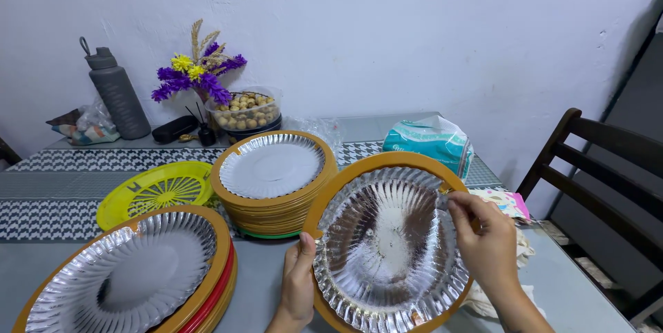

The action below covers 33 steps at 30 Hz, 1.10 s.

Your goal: The person wipes a yellow plastic plate with a white cloth, then places a silver foil liner into the plate. The person repeats this process with multiple plates, wiping each one and inserting a liner before stacking them.

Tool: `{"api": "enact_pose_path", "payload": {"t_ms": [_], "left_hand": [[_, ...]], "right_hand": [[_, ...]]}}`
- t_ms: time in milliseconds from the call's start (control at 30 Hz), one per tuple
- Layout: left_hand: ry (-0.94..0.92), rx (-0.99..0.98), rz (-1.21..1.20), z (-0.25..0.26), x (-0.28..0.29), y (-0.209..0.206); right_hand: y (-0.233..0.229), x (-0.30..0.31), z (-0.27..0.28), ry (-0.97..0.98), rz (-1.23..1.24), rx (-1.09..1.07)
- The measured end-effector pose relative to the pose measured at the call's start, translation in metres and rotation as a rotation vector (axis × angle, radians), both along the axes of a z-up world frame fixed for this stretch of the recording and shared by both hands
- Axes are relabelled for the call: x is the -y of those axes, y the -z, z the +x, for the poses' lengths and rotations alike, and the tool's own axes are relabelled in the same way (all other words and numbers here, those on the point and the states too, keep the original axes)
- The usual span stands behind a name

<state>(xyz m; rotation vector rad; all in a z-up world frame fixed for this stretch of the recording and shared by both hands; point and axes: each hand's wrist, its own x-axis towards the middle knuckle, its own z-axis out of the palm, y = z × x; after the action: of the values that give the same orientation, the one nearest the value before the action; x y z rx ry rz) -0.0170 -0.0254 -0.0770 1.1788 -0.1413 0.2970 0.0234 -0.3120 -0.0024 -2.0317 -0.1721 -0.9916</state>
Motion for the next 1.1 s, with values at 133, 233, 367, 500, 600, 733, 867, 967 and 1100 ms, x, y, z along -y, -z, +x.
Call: {"api": "enact_pose_path", "payload": {"t_ms": [133,233,367,500,600,733,867,967,1100], "left_hand": [[-0.095,-0.006,0.037,0.003,0.004,0.001],[-0.102,-0.166,-0.041,0.002,0.007,-0.008],[0.003,-0.182,-0.096,-0.005,0.004,-0.027],[-0.115,-0.286,-0.111,-0.006,0.009,-0.039],[-0.143,-0.339,-0.218,-0.003,0.009,-0.039],[-0.093,-0.281,-0.123,-0.003,0.0,-0.036],[-0.143,-0.274,0.121,-0.002,0.005,-0.037],[-0.174,-0.256,0.012,-0.004,0.007,-0.042],[-0.128,-0.315,-0.069,-0.007,0.001,-0.049]], "right_hand": [[0.0,-0.002,-0.004,0.099,-0.279,0.178],[-0.003,-0.007,-0.009,0.044,-0.546,0.42],[-0.005,-0.017,-0.011,-0.018,-0.493,0.398],[0.003,-0.022,-0.014,-0.209,-0.162,0.232],[0.013,-0.02,-0.015,-0.417,0.078,0.163],[0.015,-0.01,-0.007,-0.158,0.165,0.094],[0.007,0.01,0.006,-0.254,0.335,-0.037],[0.007,0.013,0.008,-0.412,0.454,-0.089],[0.017,0.008,0.004,-0.497,0.296,0.134]]}}
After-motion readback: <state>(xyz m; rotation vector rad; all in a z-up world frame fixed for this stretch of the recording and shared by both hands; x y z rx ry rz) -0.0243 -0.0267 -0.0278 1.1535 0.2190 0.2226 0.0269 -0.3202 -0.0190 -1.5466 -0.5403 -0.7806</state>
